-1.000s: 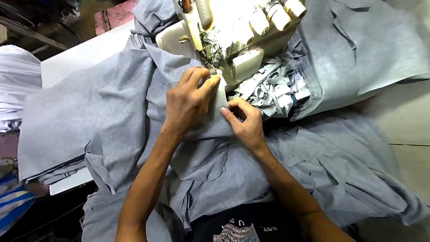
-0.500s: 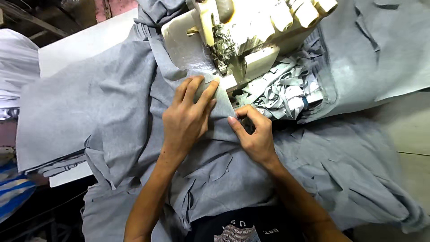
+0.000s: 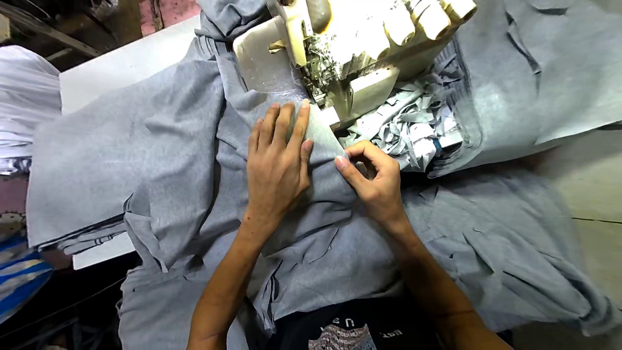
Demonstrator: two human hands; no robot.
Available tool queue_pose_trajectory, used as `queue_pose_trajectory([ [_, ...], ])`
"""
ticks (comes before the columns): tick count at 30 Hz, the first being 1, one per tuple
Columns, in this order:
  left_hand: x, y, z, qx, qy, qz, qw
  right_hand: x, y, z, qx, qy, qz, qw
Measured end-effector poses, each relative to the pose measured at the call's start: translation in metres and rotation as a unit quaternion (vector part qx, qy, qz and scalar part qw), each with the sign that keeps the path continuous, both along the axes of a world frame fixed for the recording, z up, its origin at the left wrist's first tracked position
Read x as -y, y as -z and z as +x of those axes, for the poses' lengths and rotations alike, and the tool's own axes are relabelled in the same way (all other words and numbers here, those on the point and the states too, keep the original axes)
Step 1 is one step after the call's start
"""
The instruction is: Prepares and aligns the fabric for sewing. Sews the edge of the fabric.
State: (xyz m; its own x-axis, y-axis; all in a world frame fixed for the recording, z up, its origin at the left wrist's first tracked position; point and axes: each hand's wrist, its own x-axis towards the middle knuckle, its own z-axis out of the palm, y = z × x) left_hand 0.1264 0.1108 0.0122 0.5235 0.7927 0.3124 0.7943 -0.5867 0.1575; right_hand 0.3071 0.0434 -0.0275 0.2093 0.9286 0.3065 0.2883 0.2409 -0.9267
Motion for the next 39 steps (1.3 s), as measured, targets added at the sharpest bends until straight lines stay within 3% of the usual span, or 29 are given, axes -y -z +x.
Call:
queue_pose_trajectory([
  [5, 0.002, -0.004, 0.013, -0.004, -0.011, -0.010, 1.000, -0.008, -0.001, 0.012, -0.039, -0.012, 0.006, 0.999],
  [12, 0.008, 0.003, 0.017, -0.015, -0.035, 0.003, 0.999, -0.005, 0.000, 0.013, 0.022, -0.018, 0.001, 1.000],
  [21, 0.003, -0.014, 0.015, 0.140, -0.047, -0.028, 0.989, 0.004, 0.000, 0.008, 0.050, -0.006, 0.005, 0.999],
  [29, -0.026, -0.018, 0.028, 0.136, -0.088, -0.052, 0.985, 0.006, 0.001, 0.008, 0.040, -0.005, 0.009, 0.999],
  [39, -0.033, -0.023, 0.029, 0.131, -0.066, -0.052, 0.988, 0.008, -0.001, 0.009, 0.041, -0.006, 0.008, 0.999],
])
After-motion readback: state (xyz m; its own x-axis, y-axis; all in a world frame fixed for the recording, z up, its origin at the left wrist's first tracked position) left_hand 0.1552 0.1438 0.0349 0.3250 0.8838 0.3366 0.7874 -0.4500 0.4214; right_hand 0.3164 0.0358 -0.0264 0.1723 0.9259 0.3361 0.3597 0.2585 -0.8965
